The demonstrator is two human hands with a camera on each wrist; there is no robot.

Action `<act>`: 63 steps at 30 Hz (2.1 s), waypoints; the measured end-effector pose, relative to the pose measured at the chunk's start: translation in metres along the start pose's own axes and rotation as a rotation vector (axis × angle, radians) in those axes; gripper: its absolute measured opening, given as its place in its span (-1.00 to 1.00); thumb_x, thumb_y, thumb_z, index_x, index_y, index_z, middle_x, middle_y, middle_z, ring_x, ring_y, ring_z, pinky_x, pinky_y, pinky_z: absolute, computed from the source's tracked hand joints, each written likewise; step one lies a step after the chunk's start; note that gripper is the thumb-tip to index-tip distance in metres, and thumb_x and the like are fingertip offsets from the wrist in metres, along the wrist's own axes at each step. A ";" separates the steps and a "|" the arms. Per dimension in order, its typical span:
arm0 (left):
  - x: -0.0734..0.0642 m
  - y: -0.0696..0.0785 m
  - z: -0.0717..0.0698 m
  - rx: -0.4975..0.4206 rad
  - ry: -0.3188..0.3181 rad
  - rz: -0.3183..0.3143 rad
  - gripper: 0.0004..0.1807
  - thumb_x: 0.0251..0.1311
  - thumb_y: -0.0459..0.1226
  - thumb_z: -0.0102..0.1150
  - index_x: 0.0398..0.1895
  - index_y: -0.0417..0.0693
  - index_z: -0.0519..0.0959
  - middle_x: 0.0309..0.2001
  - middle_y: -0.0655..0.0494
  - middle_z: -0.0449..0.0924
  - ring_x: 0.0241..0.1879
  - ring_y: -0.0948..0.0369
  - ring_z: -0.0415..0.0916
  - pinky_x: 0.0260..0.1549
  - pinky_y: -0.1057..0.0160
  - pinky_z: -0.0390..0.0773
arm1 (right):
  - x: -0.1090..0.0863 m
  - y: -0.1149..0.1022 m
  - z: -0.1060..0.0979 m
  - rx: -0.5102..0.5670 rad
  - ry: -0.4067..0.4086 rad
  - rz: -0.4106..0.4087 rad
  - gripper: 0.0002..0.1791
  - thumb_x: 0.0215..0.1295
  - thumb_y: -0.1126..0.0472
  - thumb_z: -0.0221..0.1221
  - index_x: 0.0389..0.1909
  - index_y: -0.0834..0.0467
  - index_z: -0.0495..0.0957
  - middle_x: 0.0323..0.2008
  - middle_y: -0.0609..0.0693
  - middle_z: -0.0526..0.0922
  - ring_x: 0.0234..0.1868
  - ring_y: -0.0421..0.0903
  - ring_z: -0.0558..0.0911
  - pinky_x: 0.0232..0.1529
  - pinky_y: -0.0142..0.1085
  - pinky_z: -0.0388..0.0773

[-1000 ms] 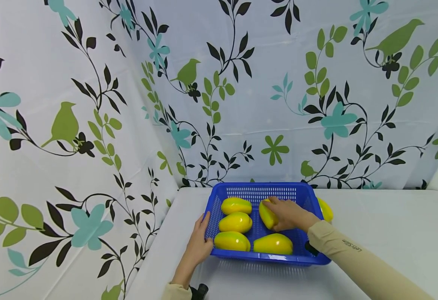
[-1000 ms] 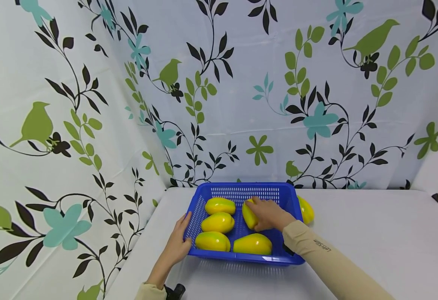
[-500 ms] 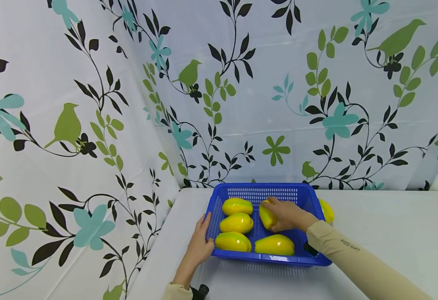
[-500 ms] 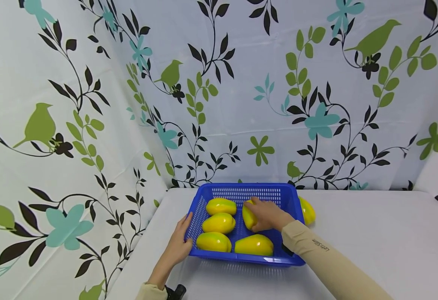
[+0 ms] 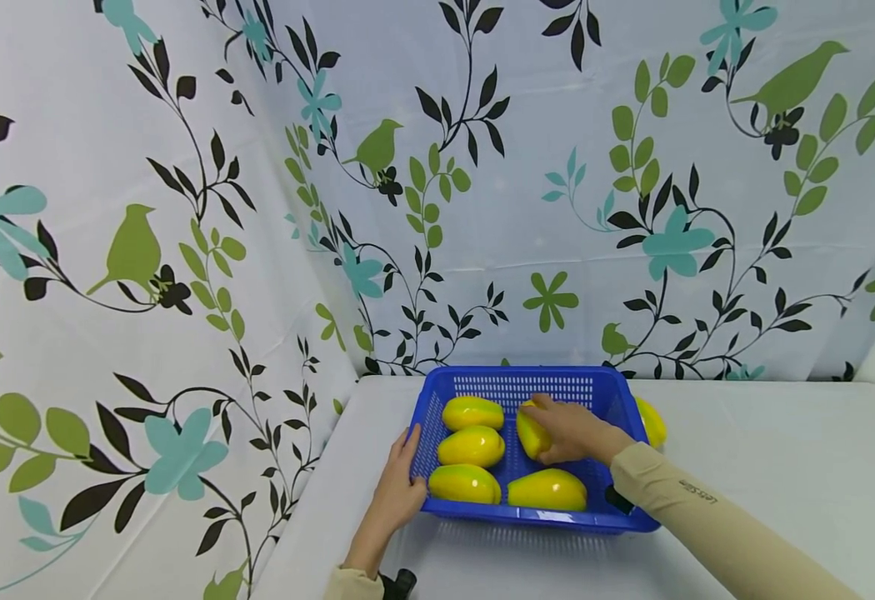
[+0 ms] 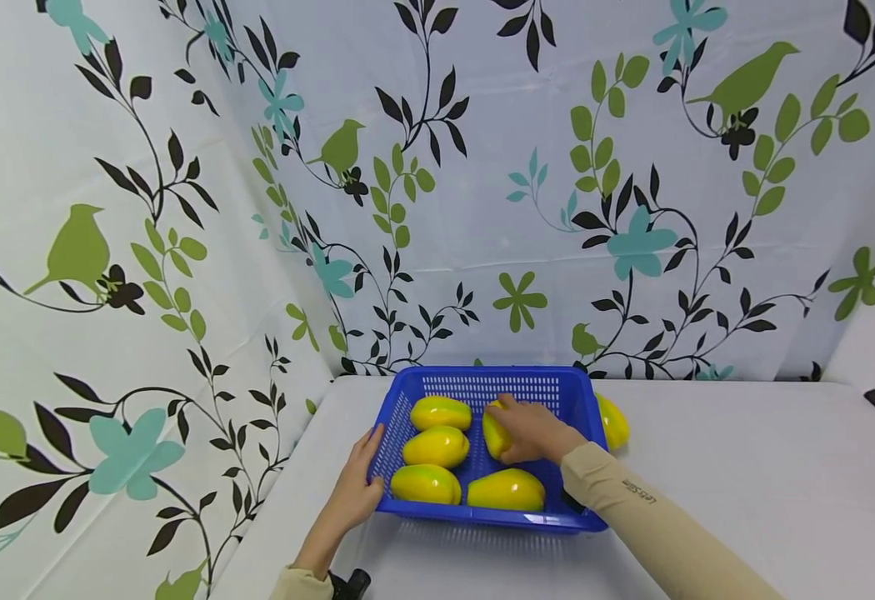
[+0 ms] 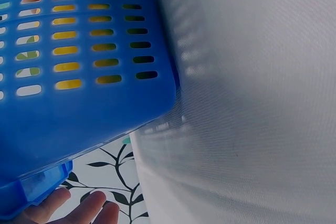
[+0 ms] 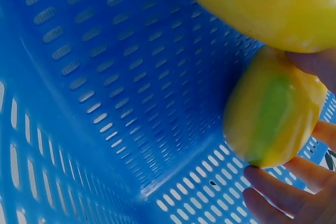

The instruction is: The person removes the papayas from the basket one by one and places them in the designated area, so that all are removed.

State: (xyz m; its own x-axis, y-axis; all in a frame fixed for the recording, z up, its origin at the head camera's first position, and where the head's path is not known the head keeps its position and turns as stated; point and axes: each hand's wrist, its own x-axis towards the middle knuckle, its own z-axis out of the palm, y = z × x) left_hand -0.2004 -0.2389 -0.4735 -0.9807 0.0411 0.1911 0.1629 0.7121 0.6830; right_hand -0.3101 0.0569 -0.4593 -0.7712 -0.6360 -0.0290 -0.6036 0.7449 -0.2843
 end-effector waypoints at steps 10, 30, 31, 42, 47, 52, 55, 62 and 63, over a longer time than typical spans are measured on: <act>0.000 0.002 0.005 -0.006 -0.012 0.007 -0.14 0.01 -0.53 -0.08 0.53 -0.22 0.09 0.48 -0.30 0.03 0.40 -0.27 0.11 0.27 -0.31 0.17 | -0.005 0.002 0.001 0.008 -0.038 0.029 -0.15 0.10 0.06 0.39 0.44 0.09 0.30 0.42 0.33 0.17 -0.09 0.13 0.58 0.05 0.11 0.53; -0.002 -0.001 0.005 -0.006 0.001 0.013 -0.16 0.02 -0.53 -0.09 0.51 -0.26 0.10 0.47 -0.33 0.03 0.40 -0.27 0.10 0.29 -0.31 0.13 | -0.020 0.000 -0.014 -0.056 0.015 0.001 -0.17 0.10 0.00 0.39 0.41 0.04 0.33 0.42 0.29 0.19 0.07 0.25 0.56 0.11 0.19 0.47; -0.002 -0.001 0.005 -0.004 0.004 0.015 -0.16 0.02 -0.53 -0.09 0.51 -0.26 0.11 0.46 -0.34 0.04 0.40 -0.28 0.10 0.28 -0.31 0.14 | -0.020 -0.001 -0.015 -0.063 0.018 -0.002 -0.17 0.11 0.00 0.39 0.42 0.03 0.32 0.41 0.28 0.19 0.07 0.24 0.56 0.11 0.18 0.47; -0.001 -0.003 0.003 0.001 0.005 0.005 -0.15 0.00 -0.50 -0.09 0.52 -0.25 0.10 0.47 -0.33 0.03 0.40 -0.27 0.11 0.27 -0.32 0.15 | -0.034 -0.011 -0.041 -0.076 0.074 -0.032 -0.15 0.11 -0.04 0.37 0.44 -0.02 0.29 0.43 0.30 0.20 0.13 0.25 0.55 0.09 0.15 0.50; 0.001 -0.003 0.001 0.003 0.016 0.024 -0.15 -0.01 -0.51 -0.09 0.51 -0.26 0.11 0.46 -0.35 0.04 0.39 -0.29 0.12 0.25 -0.34 0.16 | -0.045 -0.012 -0.053 -0.092 0.115 -0.051 -0.17 0.12 -0.02 0.37 0.43 0.04 0.31 0.40 0.33 0.23 0.11 0.26 0.57 0.13 0.22 0.44; 0.002 -0.003 0.001 0.001 0.007 0.022 -0.14 -0.01 -0.54 -0.08 0.52 -0.25 0.11 0.46 -0.34 0.03 0.40 -0.29 0.10 0.27 -0.33 0.16 | -0.056 -0.007 -0.059 -0.083 0.133 -0.046 -0.17 0.14 -0.02 0.36 0.43 0.08 0.30 0.40 0.34 0.22 0.13 0.28 0.55 0.18 0.28 0.34; 0.001 -0.003 0.002 0.003 0.006 0.027 -0.14 -0.01 -0.55 -0.08 0.51 -0.26 0.11 0.46 -0.35 0.04 0.40 -0.28 0.10 0.26 -0.32 0.17 | -0.064 -0.004 -0.062 -0.079 0.139 -0.042 -0.17 0.15 -0.03 0.35 0.44 0.08 0.30 0.40 0.34 0.21 0.14 0.29 0.53 0.18 0.29 0.34; 0.000 -0.003 0.001 -0.002 0.017 0.035 -0.16 0.01 -0.55 -0.08 0.51 -0.27 0.11 0.46 -0.34 0.05 0.39 -0.28 0.12 0.27 -0.30 0.18 | -0.082 0.004 -0.066 -0.085 0.177 -0.039 -0.16 0.14 -0.03 0.36 0.43 0.08 0.30 0.39 0.35 0.23 0.14 0.34 0.52 0.11 0.29 0.40; 0.000 -0.004 0.001 -0.002 0.017 0.036 -0.16 0.01 -0.55 -0.08 0.51 -0.27 0.11 0.46 -0.34 0.05 0.39 -0.28 0.12 0.27 -0.30 0.18 | -0.084 0.005 -0.067 -0.086 0.181 -0.037 -0.16 0.14 -0.03 0.36 0.43 0.09 0.30 0.39 0.35 0.23 0.14 0.34 0.52 0.11 0.29 0.41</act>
State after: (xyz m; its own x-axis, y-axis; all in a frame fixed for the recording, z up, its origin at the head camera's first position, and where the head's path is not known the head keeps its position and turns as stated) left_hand -0.2012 -0.2406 -0.4767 -0.9722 0.0551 0.2274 0.1985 0.7087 0.6770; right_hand -0.2618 0.1274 -0.3941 -0.7671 -0.6225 0.1554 -0.6415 0.7410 -0.1986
